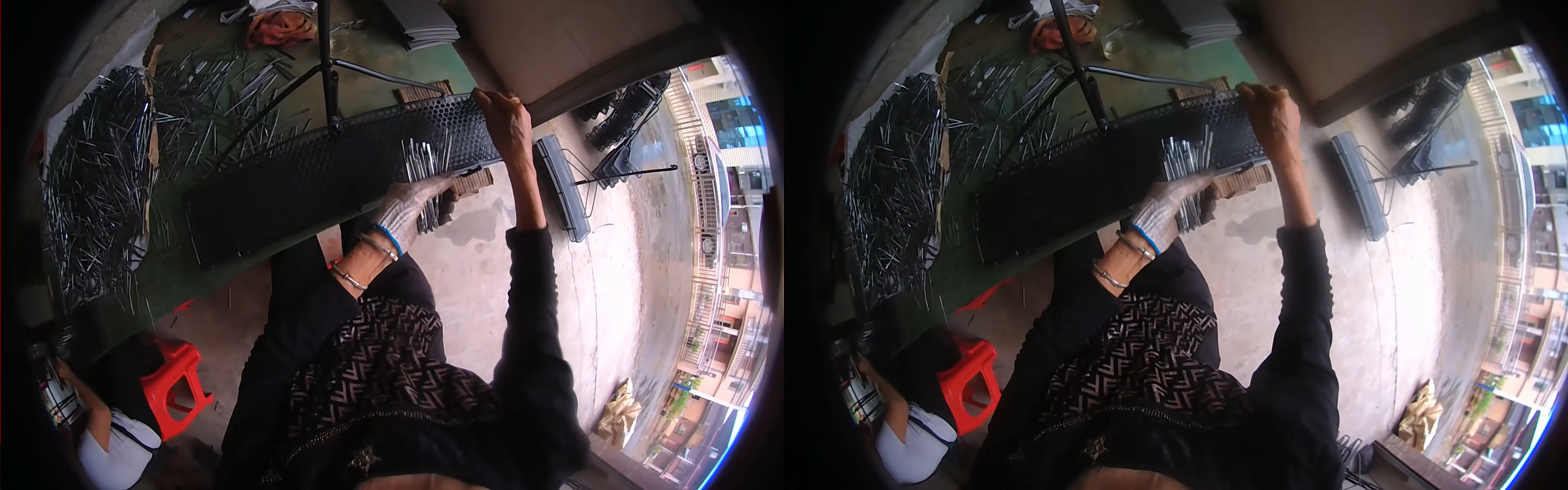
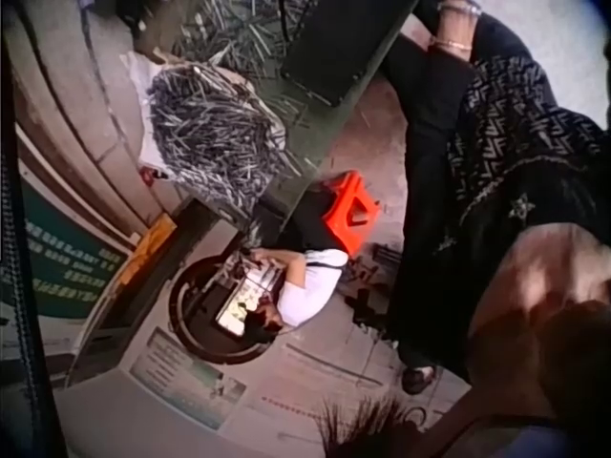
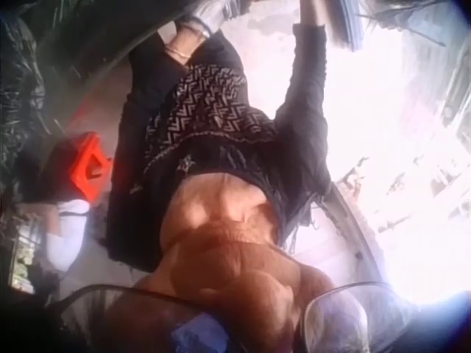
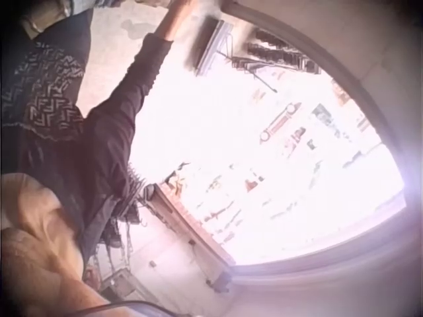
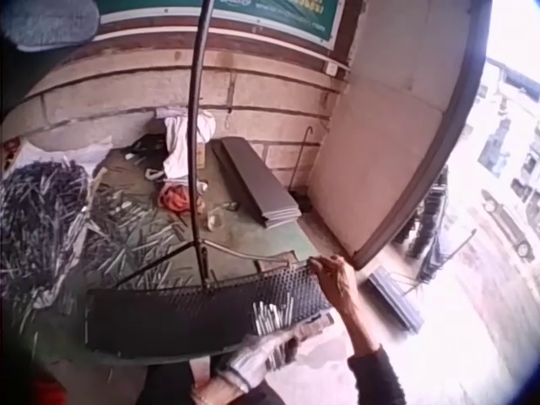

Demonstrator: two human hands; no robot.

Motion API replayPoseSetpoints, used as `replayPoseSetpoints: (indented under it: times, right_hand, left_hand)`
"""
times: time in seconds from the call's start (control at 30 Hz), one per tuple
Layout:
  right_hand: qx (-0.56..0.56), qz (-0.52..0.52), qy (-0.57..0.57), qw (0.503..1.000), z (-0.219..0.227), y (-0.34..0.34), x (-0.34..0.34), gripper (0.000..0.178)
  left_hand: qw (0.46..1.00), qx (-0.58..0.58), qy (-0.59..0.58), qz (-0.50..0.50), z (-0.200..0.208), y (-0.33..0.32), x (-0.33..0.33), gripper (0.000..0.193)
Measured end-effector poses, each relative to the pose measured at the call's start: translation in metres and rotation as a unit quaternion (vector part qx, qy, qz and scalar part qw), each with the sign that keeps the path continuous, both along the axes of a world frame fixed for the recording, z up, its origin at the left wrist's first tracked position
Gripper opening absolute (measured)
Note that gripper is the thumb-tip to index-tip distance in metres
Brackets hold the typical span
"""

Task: Inserting thin metal wires into a mesh-like frame.

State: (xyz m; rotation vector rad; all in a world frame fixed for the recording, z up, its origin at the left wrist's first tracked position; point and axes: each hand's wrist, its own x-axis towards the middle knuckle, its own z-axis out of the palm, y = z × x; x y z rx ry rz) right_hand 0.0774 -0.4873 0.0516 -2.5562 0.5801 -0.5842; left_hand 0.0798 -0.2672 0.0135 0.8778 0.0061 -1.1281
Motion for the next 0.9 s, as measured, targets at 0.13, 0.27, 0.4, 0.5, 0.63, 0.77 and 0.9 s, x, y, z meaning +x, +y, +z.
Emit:
replayPoseSetpoints:
  times: [0.13, 0.27, 0.4, 0.5, 0.63, 0.77, 0.9]
  right_hand:
    - [0.381, 0.176, 0.108, 0.901, 0.033, 0.046, -0.034, 0.028]
    - [0.354, 0.19, 0.066, 0.913, 0.024, 0.046, -0.051, 0.022]
    - [0.365, 0.148, 0.058, 0.917, 0.021, 0.045, -0.057, 0.029]
    - [0.389, 0.124, 0.041, 0.912, 0.026, 0.05, -0.058, 0.03]
    - [0.431, 0.099, 0.024, 0.897, 0.029, 0.051, -0.059, 0.029]
    - [0.433, 0.12, 0.016, 0.893, 0.019, 0.038, -0.062, 0.027]
    - [0.283, 0.022, -0.145, 0.948, 0.019, 0.019, -0.053, 0.019]
  left_hand:
    - [1.0, 0.027, -0.003, -0.007, 0.018, 0.004, 0.002, 0.023]
    - [0.997, 0.073, 0.022, -0.002, 0.024, -0.004, -0.006, 0.023]
    - [0.994, 0.097, -0.006, -0.039, 0.028, -0.002, -0.006, 0.025]
    - [0.996, 0.08, -0.004, -0.046, 0.026, 0.0, -0.004, 0.026]
    - [0.994, 0.094, -0.002, -0.052, 0.027, -0.002, -0.004, 0.025]
    - [0.987, 0.148, -0.019, -0.064, 0.03, -0.005, -0.003, 0.025]
    - [0.995, 0.087, 0.054, 0.003, 0.006, -0.001, -0.005, 0.028]
